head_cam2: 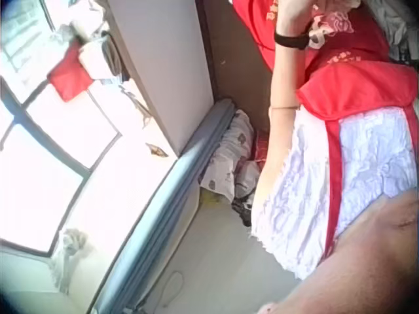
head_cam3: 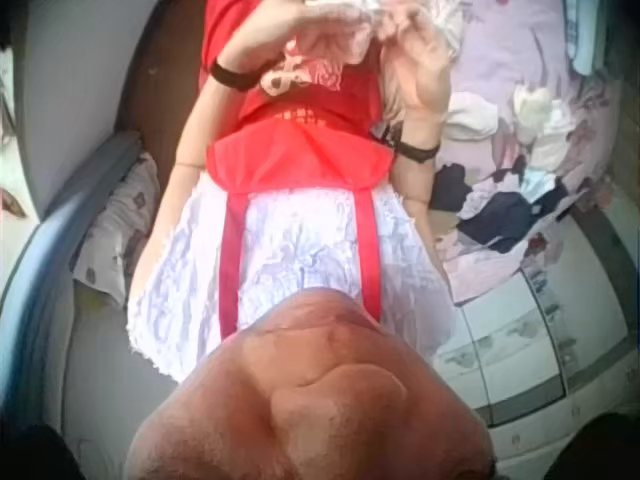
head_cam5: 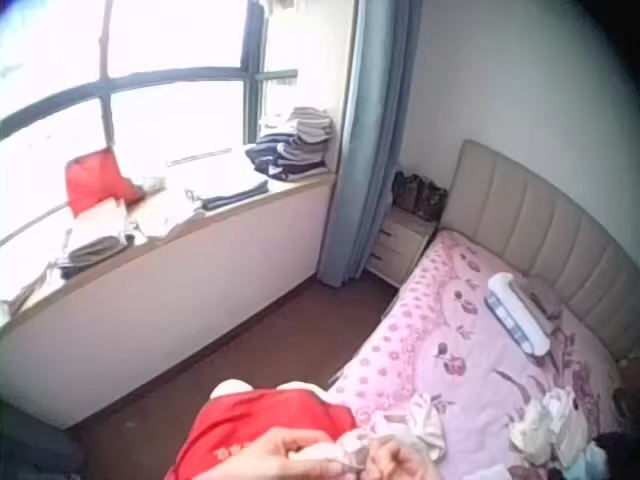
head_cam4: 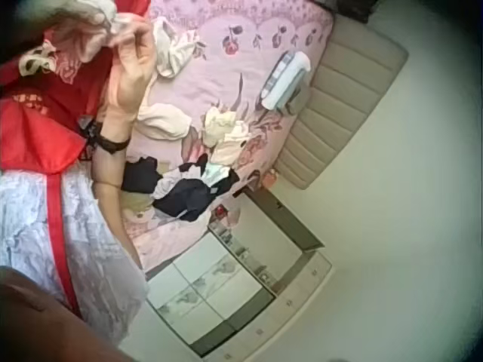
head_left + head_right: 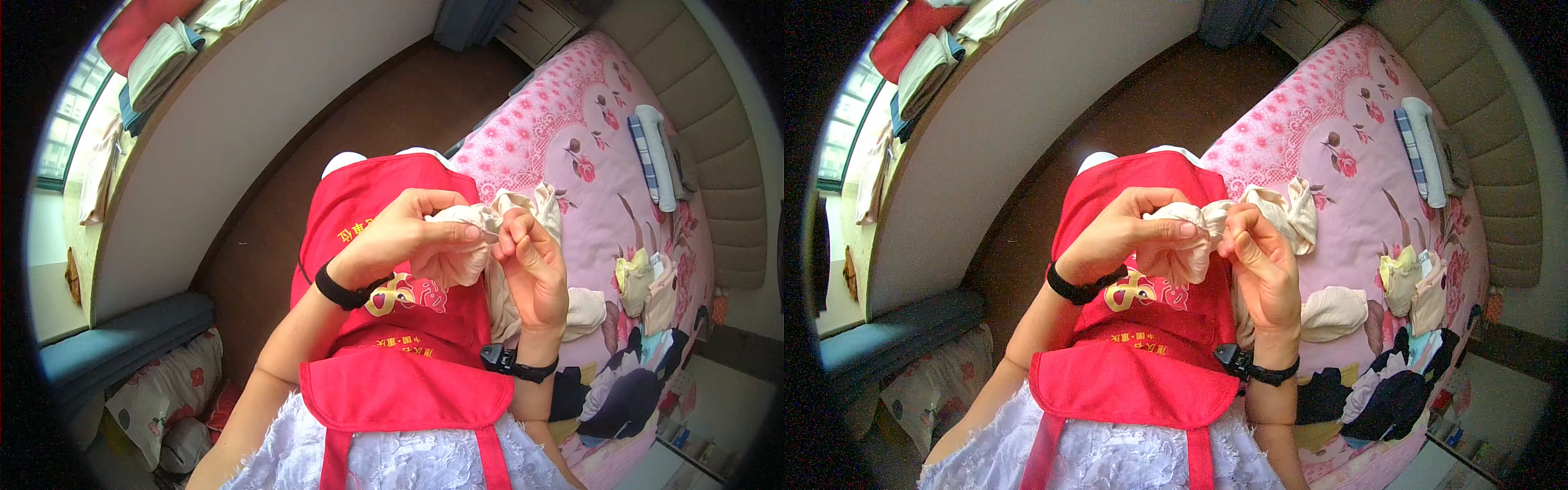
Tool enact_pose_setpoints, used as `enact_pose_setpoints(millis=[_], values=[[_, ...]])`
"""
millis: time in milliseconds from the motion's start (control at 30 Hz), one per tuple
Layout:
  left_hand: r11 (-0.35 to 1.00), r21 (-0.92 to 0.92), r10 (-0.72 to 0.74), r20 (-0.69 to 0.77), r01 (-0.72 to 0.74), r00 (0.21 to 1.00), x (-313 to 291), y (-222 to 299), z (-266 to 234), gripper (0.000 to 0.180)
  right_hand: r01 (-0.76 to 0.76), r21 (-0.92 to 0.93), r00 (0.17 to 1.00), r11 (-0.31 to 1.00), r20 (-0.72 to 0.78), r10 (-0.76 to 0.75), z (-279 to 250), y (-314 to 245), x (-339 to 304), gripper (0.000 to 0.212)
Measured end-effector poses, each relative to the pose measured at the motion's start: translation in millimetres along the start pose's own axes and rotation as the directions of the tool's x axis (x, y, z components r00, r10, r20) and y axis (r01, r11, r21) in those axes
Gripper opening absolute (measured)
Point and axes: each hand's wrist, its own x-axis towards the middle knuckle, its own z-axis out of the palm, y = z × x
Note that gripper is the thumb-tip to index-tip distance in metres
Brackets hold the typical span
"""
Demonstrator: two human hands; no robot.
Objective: Folding a pair of light pink pants on a bed.
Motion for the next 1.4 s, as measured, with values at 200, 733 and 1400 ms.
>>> enact_pose_setpoints(millis=[200, 733, 1400], values=[[0.999, 0.031, 0.017, -0.042, -0.015, 0.999, 4.4, 2.0, -13.4, 0.017, -0.059, -0.012, 0.98, 0.998, -0.193, 0.056, 3.8, -2.6, 7.8, 0.025], [0.76, 0.649, 0.611, -0.723, 0.015, 0.322, -83.1, 53.4, -179.2, 0.049, -0.237, -0.517, 0.971, 0.823, -0.146, 0.187, -10.4, 16.9, 17.9, 0.035], [0.346, 0.316, 0.704, -0.71, 0.883, -0.022, -234.6, 174.8, -415.9, 0.036, -0.276, -0.669, 0.96, 0.69, -0.222, 0.17, -5.0, 32.0, 8.7, 0.03]])
